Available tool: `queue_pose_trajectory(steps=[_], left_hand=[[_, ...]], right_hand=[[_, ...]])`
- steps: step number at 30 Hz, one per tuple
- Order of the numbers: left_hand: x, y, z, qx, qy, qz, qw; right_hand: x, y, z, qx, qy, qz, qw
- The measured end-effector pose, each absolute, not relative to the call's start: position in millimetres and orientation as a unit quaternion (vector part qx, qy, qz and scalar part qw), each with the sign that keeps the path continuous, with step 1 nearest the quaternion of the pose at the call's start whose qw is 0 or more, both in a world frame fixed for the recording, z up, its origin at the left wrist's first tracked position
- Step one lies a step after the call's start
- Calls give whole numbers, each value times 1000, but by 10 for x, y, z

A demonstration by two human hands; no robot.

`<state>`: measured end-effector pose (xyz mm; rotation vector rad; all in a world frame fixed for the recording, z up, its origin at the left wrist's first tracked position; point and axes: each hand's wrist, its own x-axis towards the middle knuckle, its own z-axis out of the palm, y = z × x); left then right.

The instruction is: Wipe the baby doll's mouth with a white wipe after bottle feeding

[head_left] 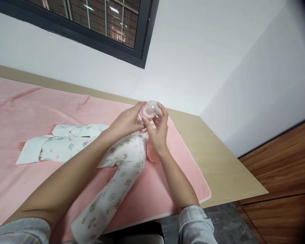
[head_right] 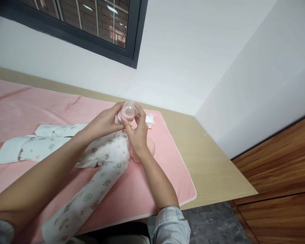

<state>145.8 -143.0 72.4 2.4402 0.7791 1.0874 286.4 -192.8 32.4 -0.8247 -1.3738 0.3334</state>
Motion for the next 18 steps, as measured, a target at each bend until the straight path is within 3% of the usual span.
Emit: queue_pose_trajectory(steps=[11,14,18], left_hand=[[1374,-1243,737,861,347,358,98],[1286,-1081,746,839,419,343,52],[1100,-851,736,832,444,326,64]], right_hand=[[3251,-1883,483,-416,-590,-16,692],[3657,-1713,408,-463,-552,-54,691],[4140,-1529,119,-572,-473,-33,669]])
